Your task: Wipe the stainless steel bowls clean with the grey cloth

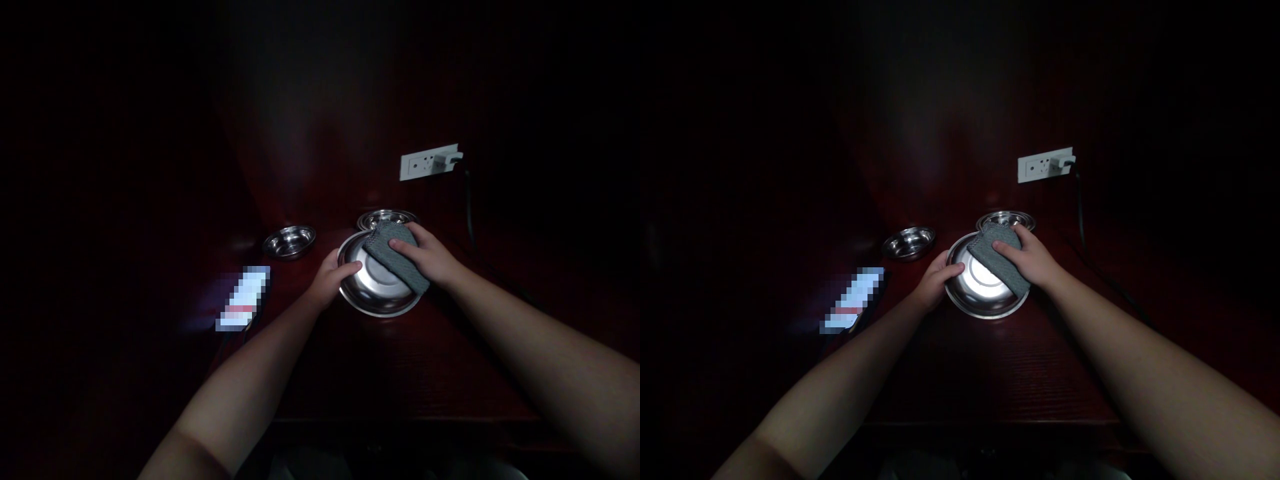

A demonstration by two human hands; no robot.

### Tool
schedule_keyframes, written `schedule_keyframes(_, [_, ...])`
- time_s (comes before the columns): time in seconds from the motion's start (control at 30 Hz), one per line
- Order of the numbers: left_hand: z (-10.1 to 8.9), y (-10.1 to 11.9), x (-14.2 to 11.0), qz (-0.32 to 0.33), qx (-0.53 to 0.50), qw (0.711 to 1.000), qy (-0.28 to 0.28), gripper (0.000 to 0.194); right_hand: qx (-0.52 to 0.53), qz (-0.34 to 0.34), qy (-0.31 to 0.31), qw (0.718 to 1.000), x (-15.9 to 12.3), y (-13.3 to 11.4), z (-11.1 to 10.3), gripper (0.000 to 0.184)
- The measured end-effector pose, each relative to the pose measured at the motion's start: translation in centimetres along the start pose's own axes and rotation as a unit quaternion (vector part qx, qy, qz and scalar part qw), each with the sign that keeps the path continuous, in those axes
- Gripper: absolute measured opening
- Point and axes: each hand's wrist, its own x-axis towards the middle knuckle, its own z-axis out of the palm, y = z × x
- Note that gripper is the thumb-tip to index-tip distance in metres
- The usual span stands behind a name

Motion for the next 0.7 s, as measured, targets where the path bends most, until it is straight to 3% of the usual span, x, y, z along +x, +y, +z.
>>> schedule_keyframes(0.7, [-0.06, -0.04, -0.11, -0.006, 0.007, 1.0, 0.03, 0.041, 0.006, 0.004, -0.008, 1.0, -0.13, -0.23, 0.2, 0.042])
